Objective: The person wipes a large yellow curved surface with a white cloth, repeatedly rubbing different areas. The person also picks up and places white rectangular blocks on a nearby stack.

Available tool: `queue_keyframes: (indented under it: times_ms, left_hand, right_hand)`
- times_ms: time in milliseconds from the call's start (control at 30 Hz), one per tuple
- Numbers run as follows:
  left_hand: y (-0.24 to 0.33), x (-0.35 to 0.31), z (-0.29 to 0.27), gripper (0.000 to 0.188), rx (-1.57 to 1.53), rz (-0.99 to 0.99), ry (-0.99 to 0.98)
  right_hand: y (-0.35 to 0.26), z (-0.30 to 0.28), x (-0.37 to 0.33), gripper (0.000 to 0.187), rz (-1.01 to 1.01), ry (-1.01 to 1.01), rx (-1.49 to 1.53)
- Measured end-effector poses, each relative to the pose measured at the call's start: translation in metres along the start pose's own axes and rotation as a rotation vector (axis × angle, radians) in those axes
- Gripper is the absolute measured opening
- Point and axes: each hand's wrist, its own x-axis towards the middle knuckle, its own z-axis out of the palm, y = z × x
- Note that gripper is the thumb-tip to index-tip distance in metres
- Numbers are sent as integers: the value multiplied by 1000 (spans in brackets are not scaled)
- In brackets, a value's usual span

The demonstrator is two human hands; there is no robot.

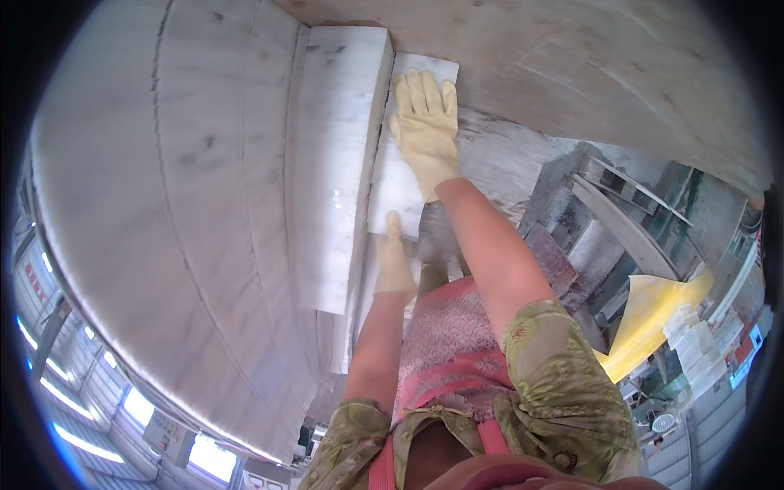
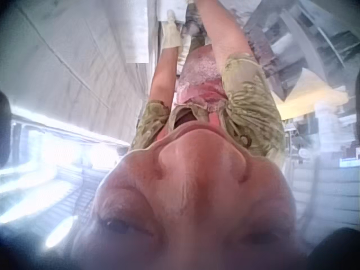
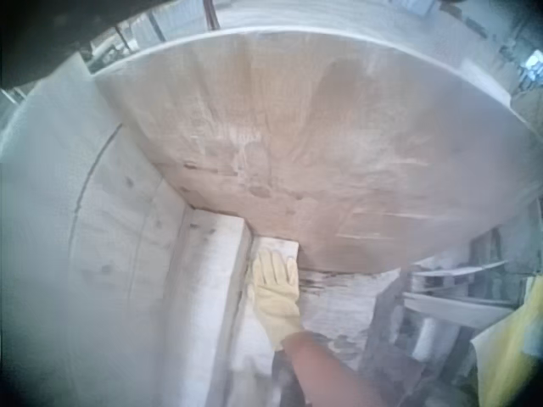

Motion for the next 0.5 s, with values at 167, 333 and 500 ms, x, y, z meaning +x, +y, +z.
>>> queue_keyframes:
  times_ms: [167, 333, 500]
  left_hand:
    - [11, -10, -9, 93, 495, -172, 84]
    - [3, 11, -30, 95, 928, 97, 188]
    - [-49, 20, -102, 63, 812, 560, 117]
  right_hand:
    - [7, -48, 12, 58, -8, -120, 135]
    - [83, -117, -98, 43, -35, -84, 378]
    - [129, -181, -343, 34, 520, -297, 635]
